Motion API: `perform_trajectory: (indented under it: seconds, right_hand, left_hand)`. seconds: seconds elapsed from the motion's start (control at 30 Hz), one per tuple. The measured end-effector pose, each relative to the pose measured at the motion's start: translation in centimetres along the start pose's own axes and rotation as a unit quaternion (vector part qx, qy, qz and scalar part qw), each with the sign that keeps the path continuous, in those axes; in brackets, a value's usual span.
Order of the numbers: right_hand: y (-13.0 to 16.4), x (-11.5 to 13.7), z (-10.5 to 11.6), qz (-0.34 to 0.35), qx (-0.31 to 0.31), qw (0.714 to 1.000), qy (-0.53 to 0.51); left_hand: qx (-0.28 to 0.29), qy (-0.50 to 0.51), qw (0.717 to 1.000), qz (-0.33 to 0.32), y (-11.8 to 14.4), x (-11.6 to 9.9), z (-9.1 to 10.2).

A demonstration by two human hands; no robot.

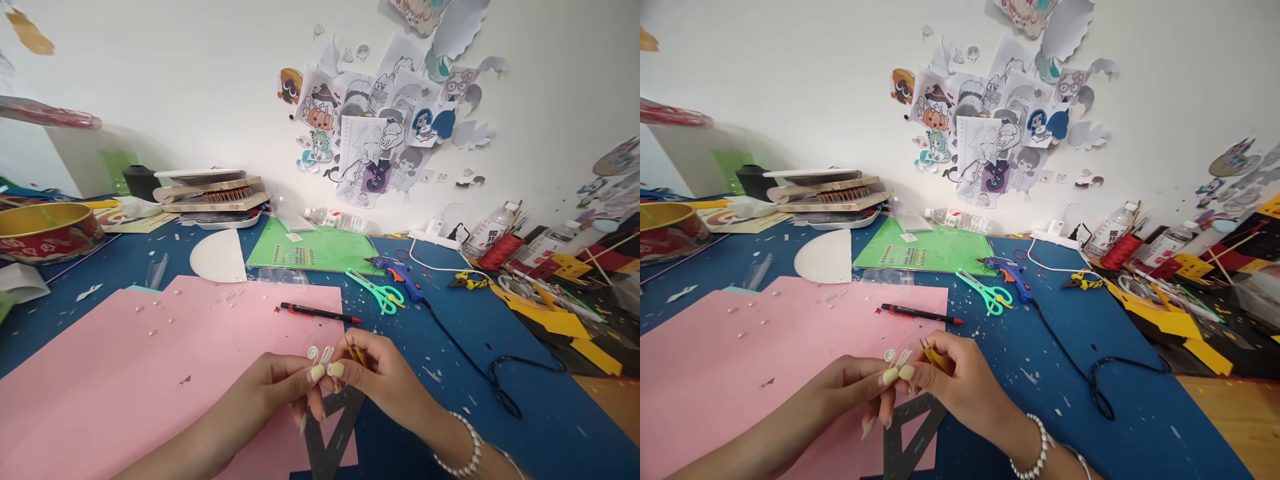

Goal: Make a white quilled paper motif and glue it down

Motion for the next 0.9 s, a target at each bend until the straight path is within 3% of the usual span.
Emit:
perform_trajectory:
  seconds: [0.2, 0.43, 0.6, 0.9]
  right_hand:
    - [0.1, 0.3, 0.0, -0.004, -0.003, 1.000, -0.010]
    - [0.0, -0.1, 0.2, -0.020, -0.024, 0.999, 0.015]
    - [-0.1, -0.2, 0.2, -0.016, -0.027, 1.000, 0.005]
    - [0.0, -0.1, 0.0, -0.013, 0.006, 1.000, 0.000]
  left_hand:
    - [0.006, -0.067, 0.998, -0.022, -0.2, 0.2, 0.2]
    - [-0.128, -0.231, 0.955, -0.132, 0.6, -0.2, 0.8]
    - [-0.119, -0.292, 0.928, -0.197, 0.8, -0.4, 0.4]
    - [-0.123, -0.327, 0.906, -0.237, 1.2, -0.5, 0.4]
Point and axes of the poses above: each hand's wrist, its own y-axis away from the middle knuckle, its own z-axis out of the back of the hand, x = y × z, the point moved 3 cm from there along -y, towards the middle knuckle, and after that the axes turned 12 degrees about -z, right-handed, at the moved point
